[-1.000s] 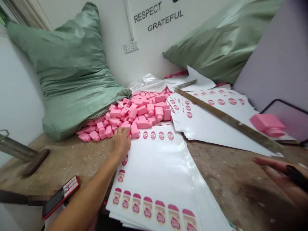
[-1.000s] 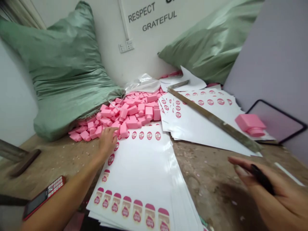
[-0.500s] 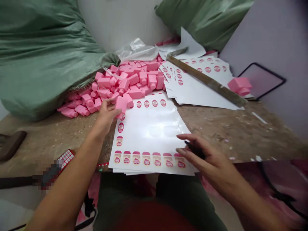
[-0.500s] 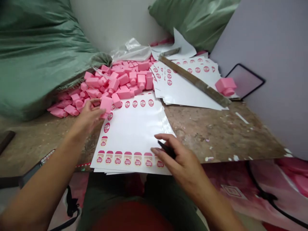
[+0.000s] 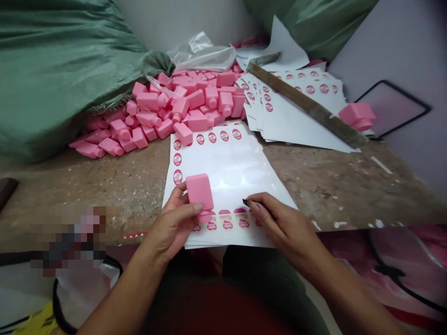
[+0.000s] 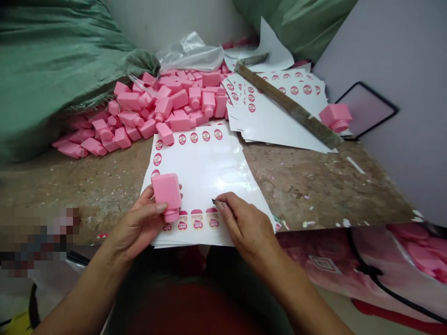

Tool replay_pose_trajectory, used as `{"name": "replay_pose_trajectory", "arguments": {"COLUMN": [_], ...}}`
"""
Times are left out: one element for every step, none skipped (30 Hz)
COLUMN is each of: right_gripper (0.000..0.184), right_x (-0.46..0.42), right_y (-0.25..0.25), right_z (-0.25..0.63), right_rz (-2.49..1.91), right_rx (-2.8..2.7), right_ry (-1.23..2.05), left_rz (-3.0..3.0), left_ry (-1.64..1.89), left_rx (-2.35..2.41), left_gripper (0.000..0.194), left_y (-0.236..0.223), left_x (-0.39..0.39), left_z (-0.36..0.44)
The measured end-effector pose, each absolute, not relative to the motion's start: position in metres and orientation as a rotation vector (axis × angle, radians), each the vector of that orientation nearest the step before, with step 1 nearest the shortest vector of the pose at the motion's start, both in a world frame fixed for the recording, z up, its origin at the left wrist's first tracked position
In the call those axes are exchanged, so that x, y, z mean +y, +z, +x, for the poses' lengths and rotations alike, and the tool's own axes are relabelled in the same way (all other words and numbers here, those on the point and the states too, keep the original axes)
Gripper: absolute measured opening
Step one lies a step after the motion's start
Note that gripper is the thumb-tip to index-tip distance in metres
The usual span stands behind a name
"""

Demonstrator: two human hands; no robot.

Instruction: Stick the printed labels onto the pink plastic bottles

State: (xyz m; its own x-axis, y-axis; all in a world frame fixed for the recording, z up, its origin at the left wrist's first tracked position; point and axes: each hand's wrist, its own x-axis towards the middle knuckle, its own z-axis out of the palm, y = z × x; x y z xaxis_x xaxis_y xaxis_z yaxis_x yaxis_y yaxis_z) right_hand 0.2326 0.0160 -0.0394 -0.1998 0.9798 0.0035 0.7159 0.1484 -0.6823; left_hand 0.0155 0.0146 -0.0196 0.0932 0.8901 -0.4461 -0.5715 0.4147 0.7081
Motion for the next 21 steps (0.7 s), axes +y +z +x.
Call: {"name": "replay_pose_trajectory", "arguments": {"right_gripper": [0.032,0.031,0.030,0.028,0.026,0.025,0.023,0.022,0.021,0.021,0.021,0.021,0.022,0.022,0.022,0.022,0.021,0.020,0.020,0.020,0.020], "right_x": [0.015,0.014,0.013,0.012,0.012,0.011,0.011,0.011,0.011,0.011,0.012,0.012,0.013,0.014,0.015,0.017,0.018,0.019,0.021,0.022,0.023], "right_y": [-0.040,-0.040,-0.041,-0.042,-0.043,-0.044,-0.045,-0.045,-0.046,-0.046,-0.047,-0.047,-0.047,-0.048,-0.048,-0.048,-0.047,-0.047,-0.046,-0.044,-0.043], "right_z": [0.232,0.231,0.231,0.231,0.231,0.231,0.231,0.231,0.231,0.230,0.230,0.230,0.230,0.231,0.231,0.232,0.233,0.233,0.234,0.233,0.233], "right_rz": [-1.607,-1.588,-1.560,-1.533,-1.514,-1.504,-1.499,-1.499,-1.501,-1.503,-1.509,-1.515,-1.524,-1.533,-1.543,-1.547,-1.545,-1.542,-1.540,-1.536,-1.534], "right_rx": [-1.995,-2.006,-2.014,-2.019,-2.027,-2.043,-2.070,-2.104,-2.142,-2.174,-2.196,-2.209,-2.213,-2.213,-2.216,-2.231,-2.261,-2.303,-2.354,-2.405,-2.442], "right_ry": [0.758,0.744,0.736,0.733,0.733,0.732,0.729,0.719,0.702,0.675,0.648,0.628,0.611,0.599,0.592,0.584,0.569,0.535,0.487,0.434,0.389], "left_rz": [0.397,0.392,0.386,0.378,0.373,0.372,0.372,0.374,0.375,0.375,0.374,0.370,0.364,0.359,0.354,0.349,0.346,0.344,0.344,0.341,0.338], "left_ry": [1.122,1.117,1.113,1.110,1.106,1.106,1.107,1.107,1.105,1.104,1.101,1.097,1.094,1.095,1.098,1.104,1.111,1.117,1.119,1.119,1.116], "left_rx": [0.956,0.944,0.939,0.938,0.938,0.942,0.950,0.963,0.976,0.989,0.998,1.003,1.004,1.005,1.003,1.000,0.996,0.993,0.992,0.992,0.994], "left_gripper": [0.054,0.053,0.052,0.049,0.046,0.045,0.044,0.045,0.046,0.047,0.049,0.049,0.049,0.049,0.049,0.049,0.048,0.047,0.044,0.041,0.037], "left_y": [-0.019,-0.018,-0.018,-0.019,-0.020,-0.021,-0.022,-0.024,-0.025,-0.026,-0.026,-0.027,-0.027,-0.027,-0.027,-0.027,-0.028,-0.028,-0.028,-0.028,-0.029], "left_x": [0.015,0.017,0.018,0.020,0.022,0.024,0.025,0.026,0.027,0.027,0.027,0.027,0.027,0.027,0.027,0.027,0.026,0.026,0.026,0.027,0.027], "left_z": [0.019,0.022,0.025,0.027,0.030,0.031,0.033,0.034,0.035,0.035,0.035,0.036,0.036,0.036,0.036,0.036,0.036,0.036,0.036,0.036,0.036]}}
